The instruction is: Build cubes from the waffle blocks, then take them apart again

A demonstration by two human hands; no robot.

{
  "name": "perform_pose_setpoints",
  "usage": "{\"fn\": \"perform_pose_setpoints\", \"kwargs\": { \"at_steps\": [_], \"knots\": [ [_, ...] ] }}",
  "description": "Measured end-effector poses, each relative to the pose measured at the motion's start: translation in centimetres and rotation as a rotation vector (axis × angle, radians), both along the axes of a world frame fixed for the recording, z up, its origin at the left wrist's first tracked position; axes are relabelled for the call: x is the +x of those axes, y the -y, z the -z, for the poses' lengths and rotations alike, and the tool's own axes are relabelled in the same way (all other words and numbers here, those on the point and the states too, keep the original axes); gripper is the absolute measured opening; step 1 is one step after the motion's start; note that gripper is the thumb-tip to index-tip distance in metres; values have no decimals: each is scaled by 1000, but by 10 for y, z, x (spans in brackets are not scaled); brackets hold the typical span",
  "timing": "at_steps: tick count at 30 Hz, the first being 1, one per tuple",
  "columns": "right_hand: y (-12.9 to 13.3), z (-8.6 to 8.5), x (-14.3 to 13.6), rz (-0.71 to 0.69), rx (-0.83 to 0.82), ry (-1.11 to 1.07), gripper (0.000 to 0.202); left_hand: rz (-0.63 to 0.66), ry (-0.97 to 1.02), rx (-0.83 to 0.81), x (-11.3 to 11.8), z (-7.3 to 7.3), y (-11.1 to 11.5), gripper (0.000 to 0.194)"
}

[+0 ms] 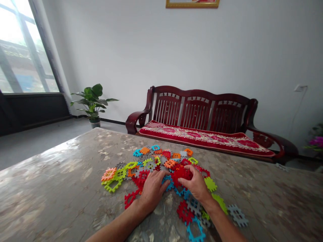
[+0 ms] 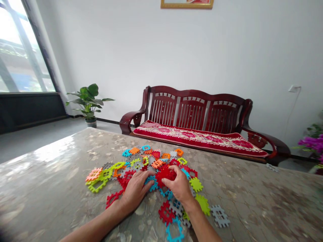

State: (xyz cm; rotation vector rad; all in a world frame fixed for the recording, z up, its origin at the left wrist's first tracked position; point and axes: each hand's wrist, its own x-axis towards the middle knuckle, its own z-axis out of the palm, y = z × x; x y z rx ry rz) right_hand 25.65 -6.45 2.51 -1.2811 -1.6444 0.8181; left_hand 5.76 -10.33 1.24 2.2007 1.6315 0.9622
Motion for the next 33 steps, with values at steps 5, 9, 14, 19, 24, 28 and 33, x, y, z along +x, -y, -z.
{"fn": "perform_pose_setpoints", "kwargs": {
  "at_steps": [5,9,14,19,24,28,33],
  "knots": [
    [-5,6,5,197,43,-1,45,-87,161,-117,-2,2,-3,25],
    [-9,5,9,216,-41,-155,55,-85,138,-35,-2,0,-3,27],
    [4,-6,-5,78,-117,-279,55,11,345,-80,8,-2,4,47],
    [19,-5,-22,-74,-61,-186,52,167,664,-326,19,-2,11,51],
    [29,14,-30,-3,124,17,59,228,815,-396,27,4,15,48],
    [38,26,-40,15,232,65,68,266,921,-431,33,6,20,48],
    [50,26,-52,-56,286,21,75,193,1023,-472,39,10,20,33]
  ]
}}
